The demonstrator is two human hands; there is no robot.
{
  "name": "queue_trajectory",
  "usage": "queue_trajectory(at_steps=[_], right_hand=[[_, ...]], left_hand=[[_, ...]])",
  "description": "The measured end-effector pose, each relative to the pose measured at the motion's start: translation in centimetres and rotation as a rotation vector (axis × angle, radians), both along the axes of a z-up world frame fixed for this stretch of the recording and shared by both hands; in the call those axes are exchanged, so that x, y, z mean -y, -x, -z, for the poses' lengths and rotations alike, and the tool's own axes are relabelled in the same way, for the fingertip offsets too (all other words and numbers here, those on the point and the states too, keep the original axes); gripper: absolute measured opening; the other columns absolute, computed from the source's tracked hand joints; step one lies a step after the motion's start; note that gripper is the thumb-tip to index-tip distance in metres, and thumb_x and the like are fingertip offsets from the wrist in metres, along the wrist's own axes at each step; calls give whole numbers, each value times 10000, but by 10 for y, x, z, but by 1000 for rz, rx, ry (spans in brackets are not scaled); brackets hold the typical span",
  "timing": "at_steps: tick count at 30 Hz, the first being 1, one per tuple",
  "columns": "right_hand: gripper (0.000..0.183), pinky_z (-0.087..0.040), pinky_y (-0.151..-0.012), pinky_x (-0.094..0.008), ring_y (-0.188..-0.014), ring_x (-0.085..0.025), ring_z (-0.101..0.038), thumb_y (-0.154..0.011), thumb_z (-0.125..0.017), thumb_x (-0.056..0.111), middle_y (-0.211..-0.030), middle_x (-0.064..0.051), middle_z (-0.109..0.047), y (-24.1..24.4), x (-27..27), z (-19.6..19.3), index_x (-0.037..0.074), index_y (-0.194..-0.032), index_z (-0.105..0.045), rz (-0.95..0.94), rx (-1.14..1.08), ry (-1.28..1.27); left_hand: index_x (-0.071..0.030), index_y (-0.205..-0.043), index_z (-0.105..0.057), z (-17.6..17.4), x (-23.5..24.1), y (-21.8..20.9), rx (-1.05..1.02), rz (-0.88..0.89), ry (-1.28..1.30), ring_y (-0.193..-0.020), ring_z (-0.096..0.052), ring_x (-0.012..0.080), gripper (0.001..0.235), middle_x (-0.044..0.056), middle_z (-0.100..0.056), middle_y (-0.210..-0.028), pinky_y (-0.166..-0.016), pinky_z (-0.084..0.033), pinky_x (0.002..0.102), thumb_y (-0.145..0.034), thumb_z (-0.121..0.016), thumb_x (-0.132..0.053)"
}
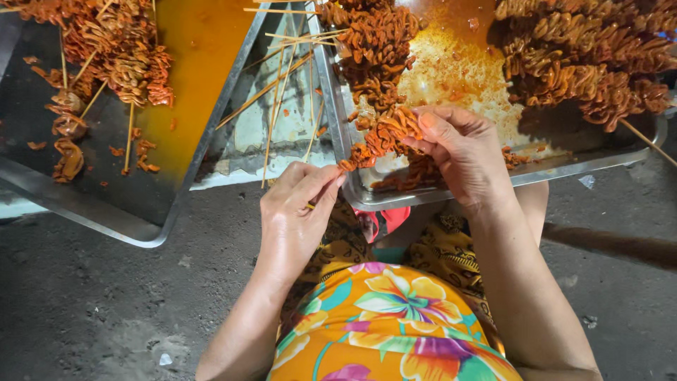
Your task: The person threads pieces of marinated meat onto wooden skewers by hand, picking up individual pieces from a metal tray and sliding them onto the skewers one by one.
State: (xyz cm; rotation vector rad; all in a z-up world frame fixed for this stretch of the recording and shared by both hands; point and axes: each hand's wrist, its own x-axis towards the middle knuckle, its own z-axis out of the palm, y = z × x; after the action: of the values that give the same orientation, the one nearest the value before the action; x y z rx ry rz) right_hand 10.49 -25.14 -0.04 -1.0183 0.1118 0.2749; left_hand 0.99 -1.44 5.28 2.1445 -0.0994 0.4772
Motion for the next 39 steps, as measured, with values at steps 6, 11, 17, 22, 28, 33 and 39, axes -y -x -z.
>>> queue_trajectory(at_steps=[6,11,17,22,28,33,39], right_hand=[[150,-640,-902,-382,-903,-162,-720,-916,-781,60,-991,-68,-743,-1,-2,2,2,-1051,-754,-18,-9,42],[157,-649,-911,-419,-830,-159,-661,-969,-799,51,-975,-85,-716,0,-2,4,-16,-1095,-732,-19,42,6],[267,-623,-888,-415,-930,-216,-736,-929,-717,146,-1017,-110,-751,-2,-3,-8,-23,-1137,-711,-112,-112,-120],[235,-589,-923,-380,-962,-189,-709,-936,-749,20,-1073,-81,-737,-3,4,3,3,-1168,-718,-155,-88,-96],[198,-600,-939,-383,-1009,-147,-686,-939,-766,29,-1123,-31,-730,-5,6,11,59,-1132,-740,-92,-32,-68],[143,-634,-907,-390,-1037,-161,-701,-952,-769,70,-1124,-38,-737,-5,4,8,79,-1092,-740,-47,-36,-97],[189,-617,-838,-351,-1116,-181,-694,-938,-766,39,-1165,-69,-753,-2,3,-3,63,-1124,-740,-28,-45,-157]], left_hand=[[-51,-1057,-751,5,1,4,-31,2,12,-711,-648,184,141,81,-660,-867,-639,-522,300,-921,-789,-38],[-52,-1023,-757,15,5,3,-15,-10,65,-681,-629,163,137,65,-653,-822,-622,-499,282,-898,-813,-43],[-50,-1061,-755,16,3,4,16,-39,76,-699,-638,146,159,65,-663,-849,-646,-516,266,-913,-809,-31],[-42,-1066,-753,18,1,4,25,-36,83,-708,-626,131,172,63,-658,-852,-650,-507,256,-908,-810,-9],[-44,-1063,-760,22,1,4,1,-23,86,-690,-600,105,166,46,-658,-848,-625,-484,242,-910,-811,-6],[-49,-1066,-762,22,3,5,-31,-38,74,-676,-593,103,164,43,-653,-846,-603,-475,241,-911,-809,-16],[-51,-1077,-760,20,3,4,-12,-38,52,-697,-600,124,167,53,-651,-851,-624,-483,253,-921,-804,-16]])
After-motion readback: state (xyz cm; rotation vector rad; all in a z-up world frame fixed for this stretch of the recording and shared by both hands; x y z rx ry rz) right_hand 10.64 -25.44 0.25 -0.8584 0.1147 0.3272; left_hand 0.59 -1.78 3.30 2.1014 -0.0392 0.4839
